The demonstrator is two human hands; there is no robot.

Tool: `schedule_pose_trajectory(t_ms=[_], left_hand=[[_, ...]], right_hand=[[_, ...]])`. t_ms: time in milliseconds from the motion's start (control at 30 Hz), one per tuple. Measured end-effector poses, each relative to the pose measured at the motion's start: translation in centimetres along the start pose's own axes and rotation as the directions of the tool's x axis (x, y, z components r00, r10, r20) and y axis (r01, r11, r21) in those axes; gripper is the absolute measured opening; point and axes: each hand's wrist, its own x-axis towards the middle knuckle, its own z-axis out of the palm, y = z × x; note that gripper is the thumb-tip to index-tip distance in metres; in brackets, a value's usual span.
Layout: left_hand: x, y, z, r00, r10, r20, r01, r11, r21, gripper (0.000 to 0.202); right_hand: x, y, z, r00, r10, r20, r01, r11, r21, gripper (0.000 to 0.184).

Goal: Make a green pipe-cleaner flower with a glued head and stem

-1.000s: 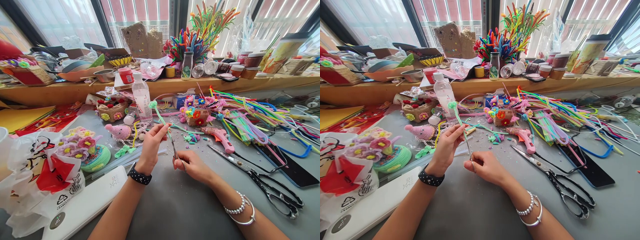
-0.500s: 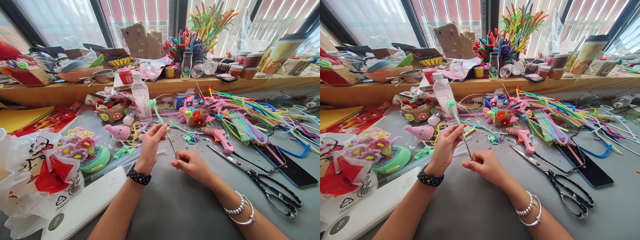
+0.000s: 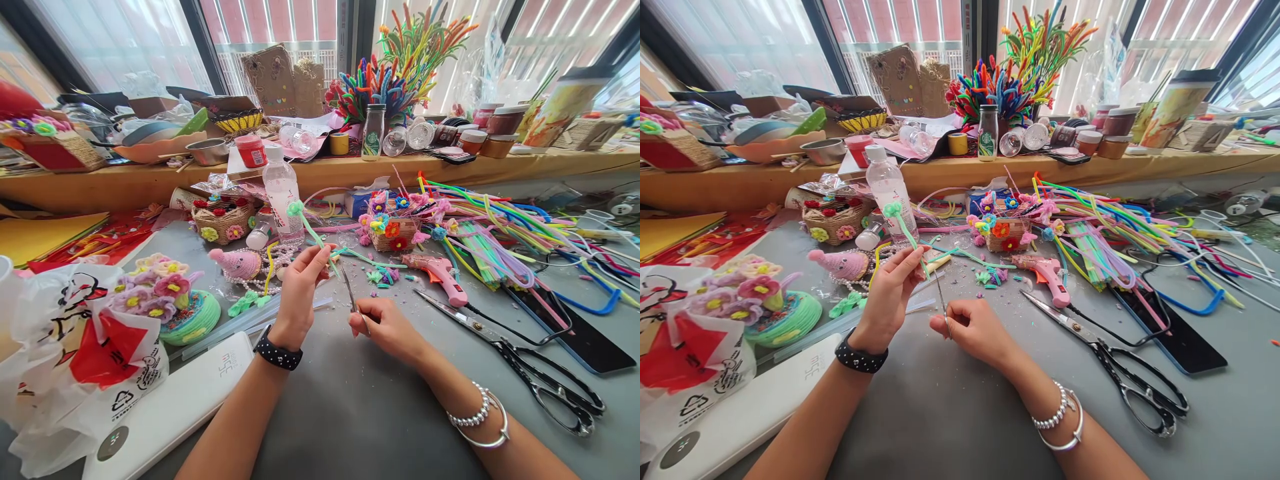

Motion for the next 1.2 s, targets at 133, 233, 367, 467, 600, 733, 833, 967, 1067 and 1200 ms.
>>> schedule_pose_trajectory(t_ms=[133, 233, 367, 467, 600, 733, 833, 967, 1067, 1200], left_hand=[[-0.13, 0.08, 0.08, 0.999, -0.035, 0.036, 0.034, 0.999, 0.018, 0.016], [-0.23, 0.07, 0.12, 0.997, -0.034, 0.065, 0.031, 0.998, 0.049, 0.016], [-0.30, -0.03, 0.10, 0.995, -0.041, 0.096, 0.033, 0.996, 0.083, 0.016], [-0.31, -0.07, 0.06, 0.994, -0.040, 0.100, 0.031, 0.995, 0.093, 0.016], [-0.22, -0.05, 0.10, 0.997, -0.036, 0.074, 0.032, 0.998, 0.062, 0.015], [-0.11, -0.05, 0.15, 0.999, -0.024, 0.040, 0.024, 1.000, 0.018, 0.015], [-0.10, -0.02, 0.12, 0.999, -0.027, 0.016, 0.027, 1.000, 0.005, 0.015], [-0.13, 0.06, 0.10, 1.000, -0.017, 0.001, 0.017, 1.000, -0.001, 0.014], [-0.14, 0.05, 0.08, 1.000, -0.004, -0.013, 0.004, 1.000, -0.002, 0.013], [-0.13, -0.08, 0.02, 1.000, -0.001, -0.026, 0.002, 1.000, 0.004, 0.014]], right_hand=[[-0.02, 0.15, -0.08, 0.997, -0.026, 0.076, 0.027, 1.000, -0.015, 0.042], [-0.02, 0.24, -0.10, 0.996, -0.026, 0.088, 0.028, 0.999, -0.024, 0.043], [-0.02, 0.15, -0.03, 0.997, -0.016, 0.072, 0.017, 1.000, -0.014, 0.041], [0.00, -0.02, 0.03, 0.999, -0.012, 0.032, 0.012, 1.000, -0.016, 0.039], [0.02, -0.24, 0.11, 1.000, -0.001, -0.030, 0.000, 0.999, -0.037, 0.037], [0.02, -0.30, 0.17, 0.998, -0.007, -0.057, 0.005, 0.999, -0.042, 0.035], [-0.01, -0.24, 0.17, 0.998, -0.002, -0.061, 0.000, 0.999, -0.036, 0.033], [0.01, -0.09, 0.19, 0.998, -0.005, -0.062, 0.004, 1.000, -0.017, 0.031], [0.06, 0.01, 0.24, 0.998, -0.014, -0.064, 0.014, 1.000, -0.001, 0.031], [0.10, 0.05, 0.29, 0.997, -0.009, -0.072, 0.012, 0.999, 0.041, 0.030]])
